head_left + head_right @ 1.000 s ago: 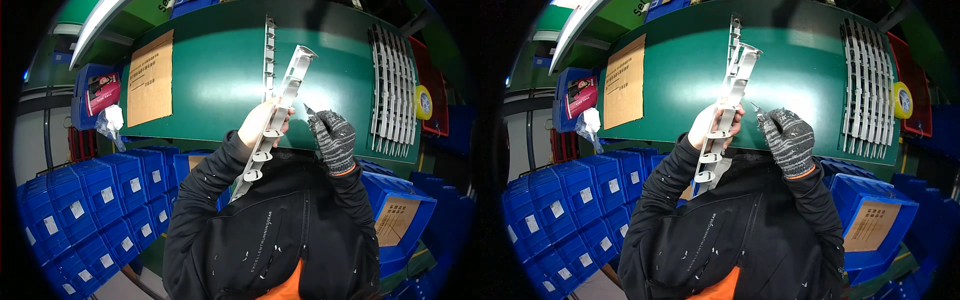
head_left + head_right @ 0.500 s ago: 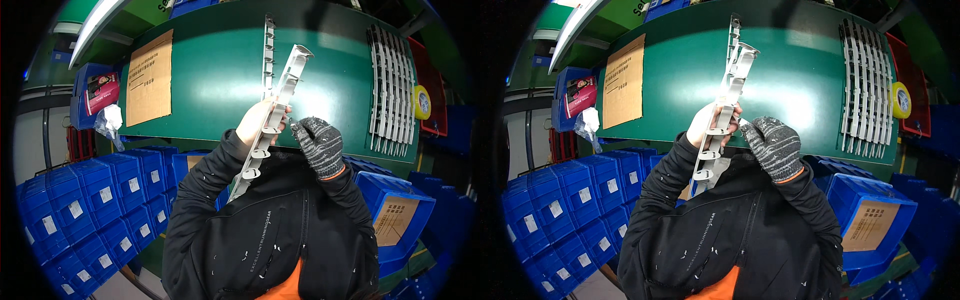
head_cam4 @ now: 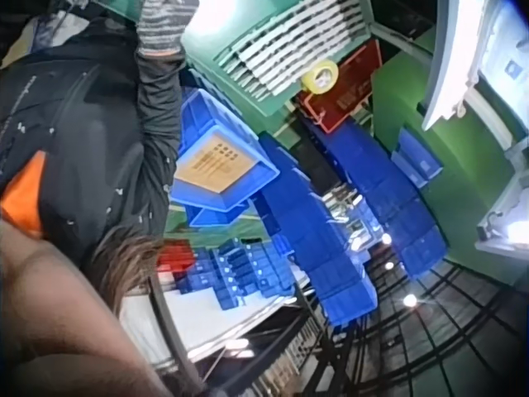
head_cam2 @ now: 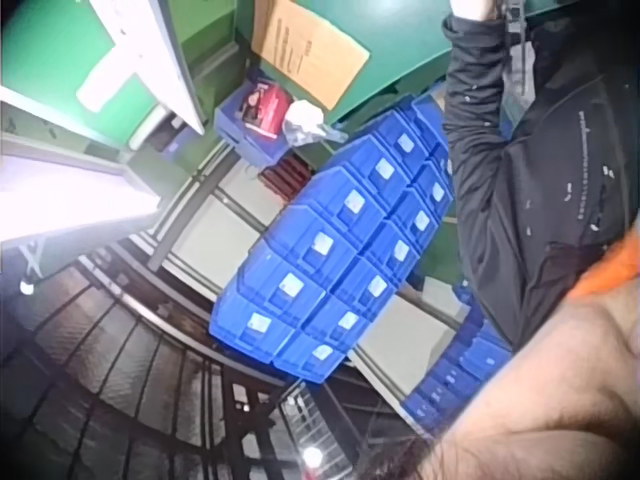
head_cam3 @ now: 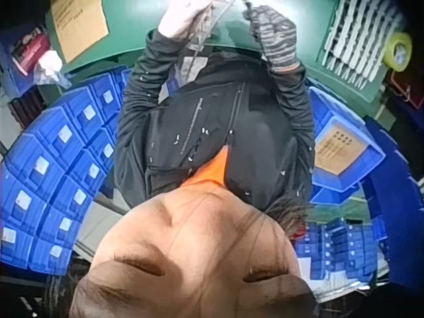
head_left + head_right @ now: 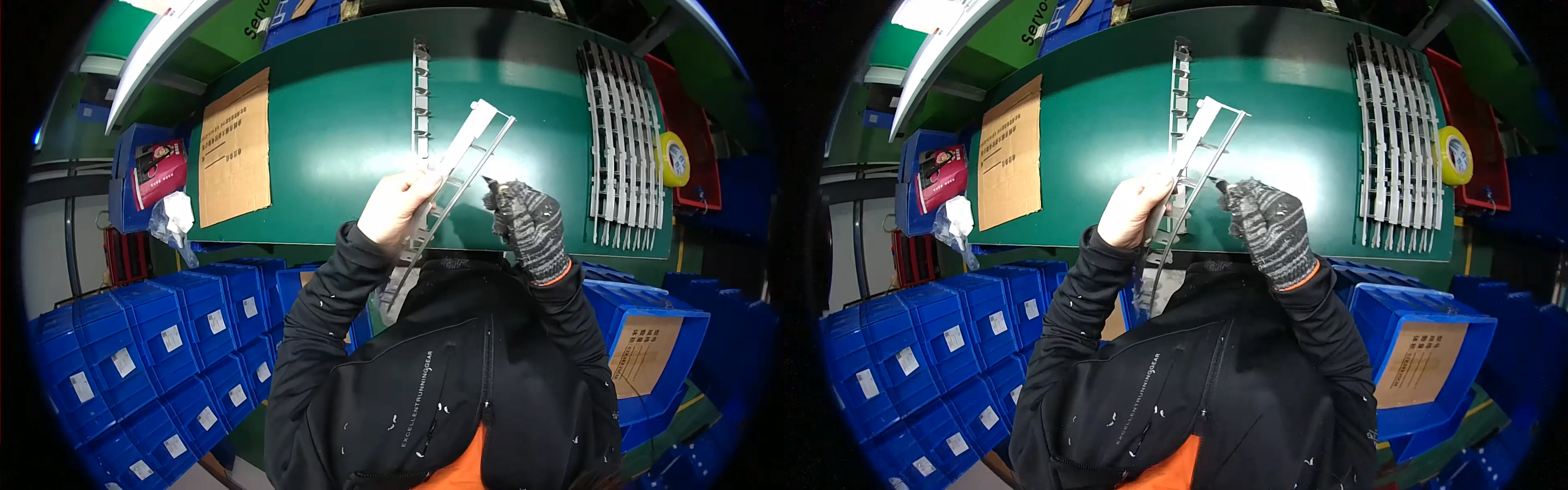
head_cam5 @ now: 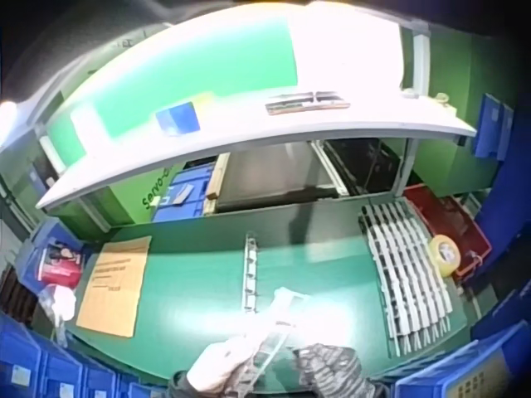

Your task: The person takes plastic parts from a conveyor, trims their edges and tabs with a handheld blade, and stacks the finished components on the workbench.

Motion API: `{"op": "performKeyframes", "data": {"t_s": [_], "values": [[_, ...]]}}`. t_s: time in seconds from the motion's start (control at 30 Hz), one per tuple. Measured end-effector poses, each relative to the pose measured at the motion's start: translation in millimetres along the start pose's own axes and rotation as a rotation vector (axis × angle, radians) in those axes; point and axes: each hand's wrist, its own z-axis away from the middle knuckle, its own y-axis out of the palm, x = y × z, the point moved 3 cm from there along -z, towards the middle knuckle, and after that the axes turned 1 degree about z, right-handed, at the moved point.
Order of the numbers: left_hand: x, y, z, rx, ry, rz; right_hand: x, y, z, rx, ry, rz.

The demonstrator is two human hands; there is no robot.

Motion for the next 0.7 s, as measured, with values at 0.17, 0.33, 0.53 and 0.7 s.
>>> {"op": "performKeyframes", "data": {"t_s": [0.17,0.33,0.53,0.7], "values": [[-1.3,9.1,0.8,-0.027,0.13,-0.154,11.0,6.2,-12.6,-0.077,-0.412,0.477],[-2.8,14.5,0.4,-0.014,0.161,-0.123,7.3,6.7,-9.8,-0.073,-0.409,0.595],[0.3,9.7,-7.5,-0.004,0.299,-0.499,-4.8,6.8,-4.7,0.326,-0.25,-0.006],[20.0,-1.1,-14.3,-0.062,0.262,-0.374,-9.8,-12.3,-6.7,0.266,0.246,-0.537]]}}
